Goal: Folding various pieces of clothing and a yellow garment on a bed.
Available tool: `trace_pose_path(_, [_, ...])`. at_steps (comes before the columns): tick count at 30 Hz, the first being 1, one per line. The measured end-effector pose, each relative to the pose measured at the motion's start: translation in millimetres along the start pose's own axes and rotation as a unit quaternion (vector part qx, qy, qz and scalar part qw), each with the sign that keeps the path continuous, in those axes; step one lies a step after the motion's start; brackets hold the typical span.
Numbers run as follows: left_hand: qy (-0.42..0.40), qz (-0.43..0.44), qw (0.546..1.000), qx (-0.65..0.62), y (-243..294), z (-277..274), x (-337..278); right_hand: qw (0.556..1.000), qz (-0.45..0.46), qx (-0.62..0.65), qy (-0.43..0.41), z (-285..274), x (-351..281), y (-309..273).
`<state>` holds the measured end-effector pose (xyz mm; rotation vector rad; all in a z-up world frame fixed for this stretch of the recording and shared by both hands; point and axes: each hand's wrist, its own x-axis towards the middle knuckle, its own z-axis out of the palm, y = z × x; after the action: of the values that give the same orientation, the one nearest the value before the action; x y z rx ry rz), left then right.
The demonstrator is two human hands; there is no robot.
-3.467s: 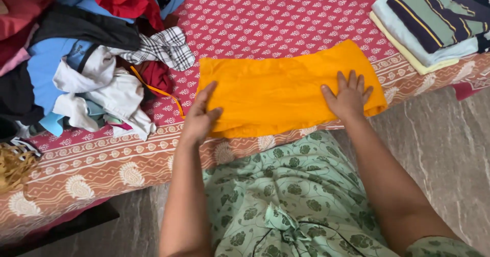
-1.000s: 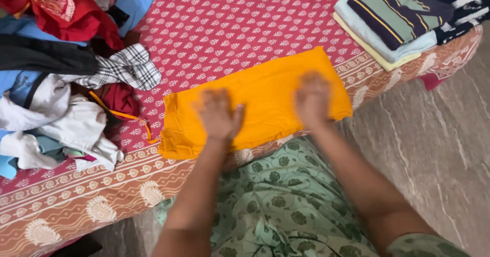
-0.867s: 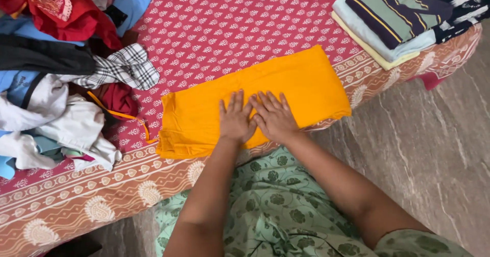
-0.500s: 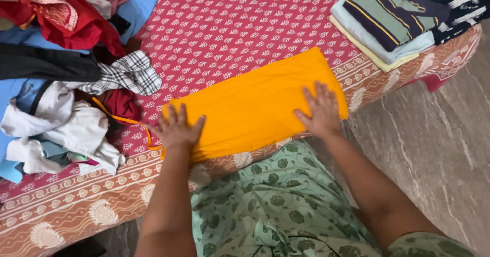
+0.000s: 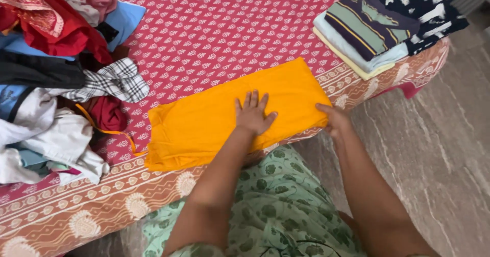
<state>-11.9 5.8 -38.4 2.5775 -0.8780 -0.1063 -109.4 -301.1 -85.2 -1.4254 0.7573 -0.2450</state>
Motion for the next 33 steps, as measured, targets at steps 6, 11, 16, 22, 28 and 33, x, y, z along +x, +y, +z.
trace_pose_path(6, [-0.147, -0.143, 0.979, 0.008, 20, -44, 37, 0.98, 0.001, 0.175, -0.097, 38, -69, -66])
trace_pose_path(11, [-0.103, -0.18, 0.978, -0.004, 17, -35, 48, 0.983, -0.089, 0.124, -0.102, 70, -96, -99])
trace_pose_path(16, [0.234, -0.157, 0.87, -0.405, -19, 63, 24, 0.963, -0.22, -0.028, -0.156, 116, -131, -107])
trace_pose_path(22, [0.117, -0.221, 0.468, -0.847, -19, -45, -62, 0.829, -0.42, -0.311, -0.198, 174, -210, -108])
trace_pose_path(28, [0.115, -0.228, 0.583, -0.771, -44, -54, -93, 0.747, -0.487, -0.385, -0.238, 189, -235, -74])
trace_pose_path(33, [0.173, -0.216, 0.624, -0.731, -61, -51, -88, 0.835, -0.393, -0.275, -0.268, 160, -207, -48])
